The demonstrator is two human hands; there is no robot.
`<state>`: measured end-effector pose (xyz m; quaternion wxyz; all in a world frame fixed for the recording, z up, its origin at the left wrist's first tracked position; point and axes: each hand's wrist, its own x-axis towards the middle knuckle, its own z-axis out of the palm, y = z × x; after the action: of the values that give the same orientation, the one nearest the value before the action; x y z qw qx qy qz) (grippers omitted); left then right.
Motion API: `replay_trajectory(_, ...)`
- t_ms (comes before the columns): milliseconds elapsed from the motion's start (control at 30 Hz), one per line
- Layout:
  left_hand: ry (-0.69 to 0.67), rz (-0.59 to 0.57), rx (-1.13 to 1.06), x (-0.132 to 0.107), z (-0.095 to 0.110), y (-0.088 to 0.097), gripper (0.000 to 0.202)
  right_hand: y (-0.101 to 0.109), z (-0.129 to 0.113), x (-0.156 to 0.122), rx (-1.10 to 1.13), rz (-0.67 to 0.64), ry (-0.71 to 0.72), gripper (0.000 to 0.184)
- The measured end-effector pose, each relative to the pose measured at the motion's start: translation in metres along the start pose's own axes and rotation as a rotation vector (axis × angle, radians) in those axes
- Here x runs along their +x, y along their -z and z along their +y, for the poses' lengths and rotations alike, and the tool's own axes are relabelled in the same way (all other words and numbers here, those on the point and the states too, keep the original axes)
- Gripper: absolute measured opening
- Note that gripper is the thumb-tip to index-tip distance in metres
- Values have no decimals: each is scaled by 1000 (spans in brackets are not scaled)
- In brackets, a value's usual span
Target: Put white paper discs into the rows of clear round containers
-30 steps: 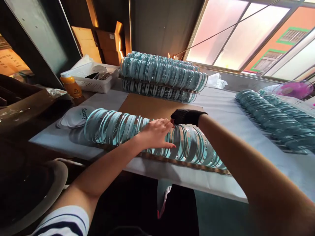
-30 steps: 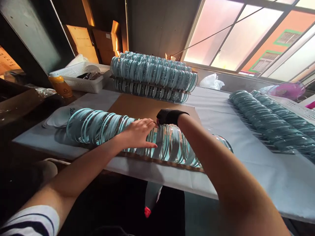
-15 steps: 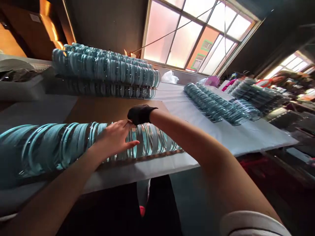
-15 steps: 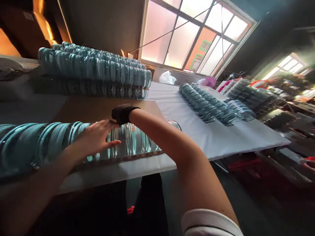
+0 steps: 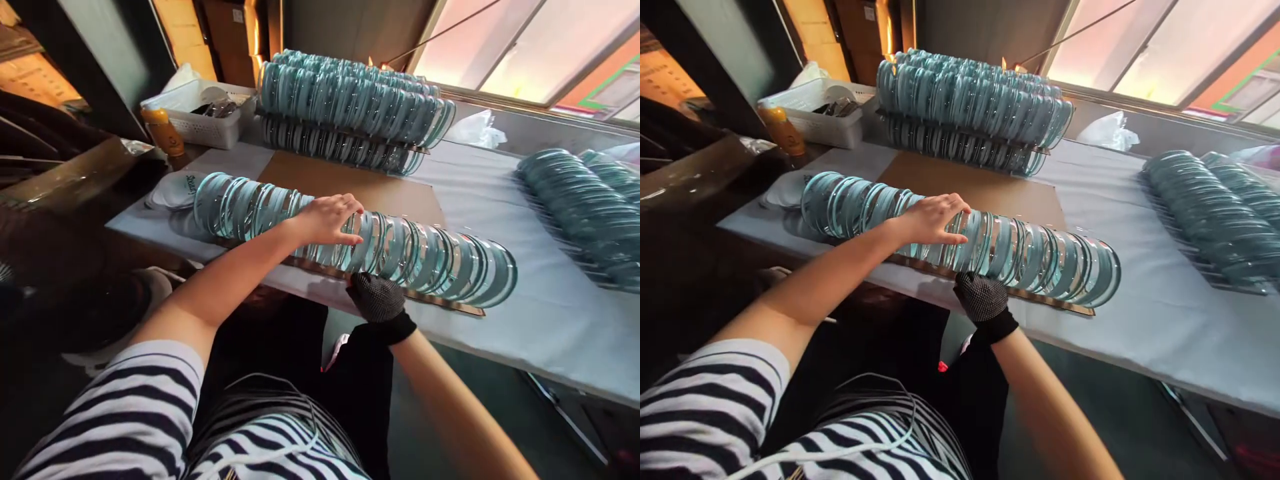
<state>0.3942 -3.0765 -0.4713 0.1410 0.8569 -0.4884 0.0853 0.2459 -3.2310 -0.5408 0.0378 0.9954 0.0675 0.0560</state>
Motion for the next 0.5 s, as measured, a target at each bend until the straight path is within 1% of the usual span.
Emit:
replay_trajectory(67,-9,13,6,0,-2,0,57,-22,-10,-6,-6,-13,-34,31)
replay_trajectory(100,-12,20,7,0,-2,1,56,-28,-13,-7,-12,-17,-43,32)
replay_trajectory(133,-15,22,5,-1,-1,2,56,-29,-12,-9,-11,-29,-37,32)
replay_trajectory(167,-15,19,4,-1,1,4,55,-25,-9,-10,-2,-46,-22,33)
replay_trajectory(233,-21,25,11,-2,8,7,56,-7,8,-12,43,-23,7,34)
replay_trajectory(267,-31,35,22,-2,14,7,57,7,21,-10,69,30,2,35)
replay_trajectory(300,-42,50,34,-2,19,5,60,23,37,-7,83,109,-27,36)
replay_trajectory(367,-67,78,59,-2,31,-1,65,56,71,10,62,263,-116,38)
replay_trajectory(400,-79,84,72,-1,36,-5,67,71,87,24,23,290,-150,36)
replay_trajectory(433,-88,86,87,-1,40,-10,69,83,101,41,-18,246,-145,35)
replay_trajectory(467,-96,89,105,-1,43,-14,70,92,112,60,-57,144,-111,34)
replay_trajectory(500,-104,94,122,-1,44,-18,71,98,119,80,-102,5,-42,33)
